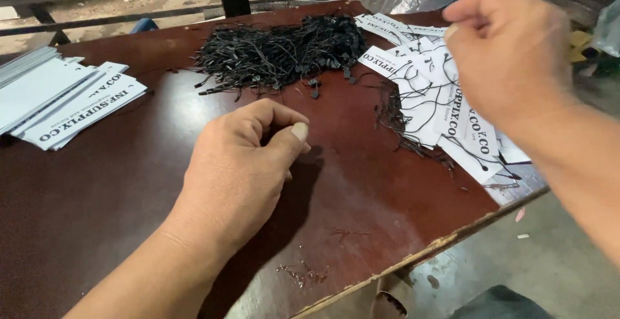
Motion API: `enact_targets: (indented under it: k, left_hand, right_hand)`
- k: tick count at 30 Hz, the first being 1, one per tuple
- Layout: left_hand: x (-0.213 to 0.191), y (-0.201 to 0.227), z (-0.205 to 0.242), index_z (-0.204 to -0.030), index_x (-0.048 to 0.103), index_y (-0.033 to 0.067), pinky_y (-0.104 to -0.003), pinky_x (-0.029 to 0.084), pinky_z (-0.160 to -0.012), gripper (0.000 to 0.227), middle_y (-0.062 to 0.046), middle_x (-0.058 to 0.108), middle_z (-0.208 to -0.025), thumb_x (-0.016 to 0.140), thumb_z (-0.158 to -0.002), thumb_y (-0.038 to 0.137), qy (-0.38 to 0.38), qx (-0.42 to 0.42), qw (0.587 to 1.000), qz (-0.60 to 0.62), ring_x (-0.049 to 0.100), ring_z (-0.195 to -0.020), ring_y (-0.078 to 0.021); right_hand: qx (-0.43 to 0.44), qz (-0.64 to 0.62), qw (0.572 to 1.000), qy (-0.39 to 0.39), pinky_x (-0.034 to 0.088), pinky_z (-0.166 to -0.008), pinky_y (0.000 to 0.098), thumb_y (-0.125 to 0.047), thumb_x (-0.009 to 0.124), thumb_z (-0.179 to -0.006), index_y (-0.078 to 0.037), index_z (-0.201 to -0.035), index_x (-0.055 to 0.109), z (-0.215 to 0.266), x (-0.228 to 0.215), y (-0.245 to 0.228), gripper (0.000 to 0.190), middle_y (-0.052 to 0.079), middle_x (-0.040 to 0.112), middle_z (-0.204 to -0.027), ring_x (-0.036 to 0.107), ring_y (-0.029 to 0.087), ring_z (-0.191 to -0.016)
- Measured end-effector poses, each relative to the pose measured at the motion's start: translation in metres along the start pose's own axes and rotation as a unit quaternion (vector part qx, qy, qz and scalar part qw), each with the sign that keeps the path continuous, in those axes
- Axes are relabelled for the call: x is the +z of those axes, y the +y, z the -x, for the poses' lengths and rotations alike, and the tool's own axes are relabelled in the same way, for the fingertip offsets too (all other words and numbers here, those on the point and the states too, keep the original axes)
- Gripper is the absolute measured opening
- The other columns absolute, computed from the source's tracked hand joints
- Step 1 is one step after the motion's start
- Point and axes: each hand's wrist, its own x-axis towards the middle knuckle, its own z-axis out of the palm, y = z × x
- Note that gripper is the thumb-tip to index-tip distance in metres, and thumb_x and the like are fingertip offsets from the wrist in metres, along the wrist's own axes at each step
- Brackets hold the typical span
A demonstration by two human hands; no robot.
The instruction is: Manually threading black plastic fasteners through the holes of white paper clothing tags on a factory table.
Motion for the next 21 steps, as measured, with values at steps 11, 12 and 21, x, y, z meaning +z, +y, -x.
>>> enact_targets:
  k: [11, 12, 21]
  left_hand:
    - [-0.004, -0.002, -0.002, -0.086, 0.075, 0.0192, -0.027, 0.046, -0.06, 0.016, 0.004, 0.073, -0.074, 0.061, -0.09, 0.027, 0.008, 0.0, 0.999, 0.036, 0.057, -0.056, -0.01]
    - [-0.004, 0.001, -0.001, -0.086, 0.075, 0.0208, -0.027, 0.046, -0.062, 0.017, 0.006, 0.075, -0.078, 0.06, -0.089, 0.029, 0.005, -0.005, 1.0, 0.024, 0.058, -0.057, -0.0099]
    - [0.0, -0.009, -0.008, -0.079, 0.075, 0.0196, -0.027, 0.045, -0.063, 0.017, 0.007, 0.065, -0.065, 0.061, -0.087, 0.026, 0.023, 0.044, 0.998, 0.031, 0.05, -0.062, -0.0069]
  right_hand:
    - [0.159, -0.065, 0.941, -0.291, 0.051, -0.082, 0.0429, -0.023, 0.058, -0.091, -0.022, -0.119, 0.075, -0.011, 0.032, -0.113, 0.034, -0.001, 0.076, -0.088, 0.068, 0.026, -0.09]
    - [0.112, -0.067, 0.958, -0.257, 0.051, -0.082, 0.0456, -0.023, 0.058, -0.089, -0.021, -0.111, 0.077, -0.007, 0.037, -0.108, 0.03, 0.002, 0.079, -0.095, 0.069, 0.029, -0.094]
    - [0.209, 0.076, 0.9, -0.375, 0.049, -0.082, 0.0521, -0.046, 0.058, -0.09, -0.022, -0.097, 0.064, -0.031, 0.048, -0.154, 0.026, 0.009, 0.073, -0.098, 0.064, 0.036, -0.102]
